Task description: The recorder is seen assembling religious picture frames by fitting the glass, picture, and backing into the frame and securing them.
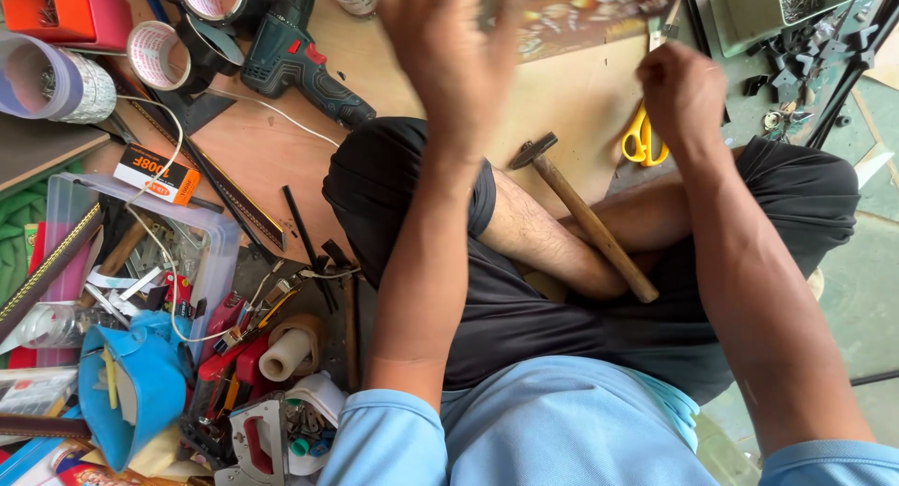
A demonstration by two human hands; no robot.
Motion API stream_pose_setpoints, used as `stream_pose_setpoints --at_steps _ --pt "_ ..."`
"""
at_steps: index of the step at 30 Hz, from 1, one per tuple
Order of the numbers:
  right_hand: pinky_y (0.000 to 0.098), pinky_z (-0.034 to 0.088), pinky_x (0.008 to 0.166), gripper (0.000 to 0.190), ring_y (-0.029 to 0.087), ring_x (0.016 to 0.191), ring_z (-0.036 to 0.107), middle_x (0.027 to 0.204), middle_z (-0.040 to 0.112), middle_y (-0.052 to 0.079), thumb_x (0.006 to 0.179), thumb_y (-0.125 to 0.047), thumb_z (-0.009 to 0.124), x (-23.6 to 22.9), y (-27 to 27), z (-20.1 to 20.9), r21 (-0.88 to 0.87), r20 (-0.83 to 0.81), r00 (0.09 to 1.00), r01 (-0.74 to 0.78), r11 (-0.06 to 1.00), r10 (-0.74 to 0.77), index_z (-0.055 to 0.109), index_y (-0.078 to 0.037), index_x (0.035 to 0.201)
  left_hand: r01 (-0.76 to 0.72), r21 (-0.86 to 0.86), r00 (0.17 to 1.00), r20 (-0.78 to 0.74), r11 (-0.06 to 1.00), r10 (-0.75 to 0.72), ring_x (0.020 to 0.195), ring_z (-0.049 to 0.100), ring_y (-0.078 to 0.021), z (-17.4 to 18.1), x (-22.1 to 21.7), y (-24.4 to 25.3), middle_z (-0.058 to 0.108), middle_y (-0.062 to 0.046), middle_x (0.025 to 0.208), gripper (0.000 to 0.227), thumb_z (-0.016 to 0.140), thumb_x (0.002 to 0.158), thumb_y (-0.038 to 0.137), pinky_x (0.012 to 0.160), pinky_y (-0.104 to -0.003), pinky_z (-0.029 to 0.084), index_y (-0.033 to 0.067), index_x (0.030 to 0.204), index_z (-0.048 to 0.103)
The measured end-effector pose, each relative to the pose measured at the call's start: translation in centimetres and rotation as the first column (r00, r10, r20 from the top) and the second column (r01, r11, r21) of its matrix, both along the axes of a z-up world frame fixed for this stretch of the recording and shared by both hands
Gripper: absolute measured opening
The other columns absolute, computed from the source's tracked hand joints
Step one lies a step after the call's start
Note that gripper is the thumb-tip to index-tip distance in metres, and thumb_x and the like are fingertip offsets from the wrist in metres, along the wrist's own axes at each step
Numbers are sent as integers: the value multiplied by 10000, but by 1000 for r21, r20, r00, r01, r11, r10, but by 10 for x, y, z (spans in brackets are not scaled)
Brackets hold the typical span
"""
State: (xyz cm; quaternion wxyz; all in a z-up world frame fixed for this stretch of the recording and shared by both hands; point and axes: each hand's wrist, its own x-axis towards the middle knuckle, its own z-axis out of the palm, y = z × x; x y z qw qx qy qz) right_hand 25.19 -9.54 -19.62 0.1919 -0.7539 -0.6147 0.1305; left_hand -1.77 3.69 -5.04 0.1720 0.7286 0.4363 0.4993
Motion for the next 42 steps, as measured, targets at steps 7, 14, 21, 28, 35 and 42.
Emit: stream_pose_setpoints --at_steps 7,14,21,28,35,42 --pt "336 573 728 136 207 770 747 895 760 101 965 -154 767 -10 18 1 -59 -212 972 91 994 -102 759 -52 1055 -78 -36 989 121 996 82 1099 480 -170 5 -19 3 682 56 1050 373 732 1010 465 1021 -371 419 165 1231 707" --pt "387 547 724 219 268 809 713 908 727 103 885 -227 845 -26 36 -11 5 -117 988 104 995 -103 761 -62 1002 -62 49 997 56 997 59 1067 481 -158 19 -8 -7 642 83 1057 342 741 958 442 983 -340 414 213 1209 704" --pt "468 516 772 132 346 919 673 1056 695 128 936 -198 799 -36 34 -14 -23 3 993 115 993 -115 743 -87 978 -45 -4 998 37 999 45 1038 471 -142 33 -6 -11 590 80 943 260 756 998 383 971 -276 418 239 1208 704" --pt "429 559 759 105 326 841 708 989 724 159 1026 -117 711 -50 23 10 2 -78 997 -5 1000 5 689 -16 1007 -15 10 999 52 1000 14 1027 471 -137 31 -5 -10 613 91 948 259 747 995 388 970 -292 401 227 1193 702" --pt "281 624 764 87 168 845 773 964 769 111 997 -18 667 -101 -15 65 -138 -419 908 -56 989 -7 720 5 1062 43 86 999 -14 995 -42 1035 498 -140 12 10 -8 628 132 964 296 710 940 463 971 -343 357 265 1159 707" --pt "284 621 811 117 168 890 743 978 738 126 998 40 672 -112 -46 134 37 -685 728 20 999 10 681 66 1112 179 136 978 -134 974 -161 1118 515 -175 22 32 -26 640 103 1003 352 782 871 455 947 -391 347 269 1159 707"
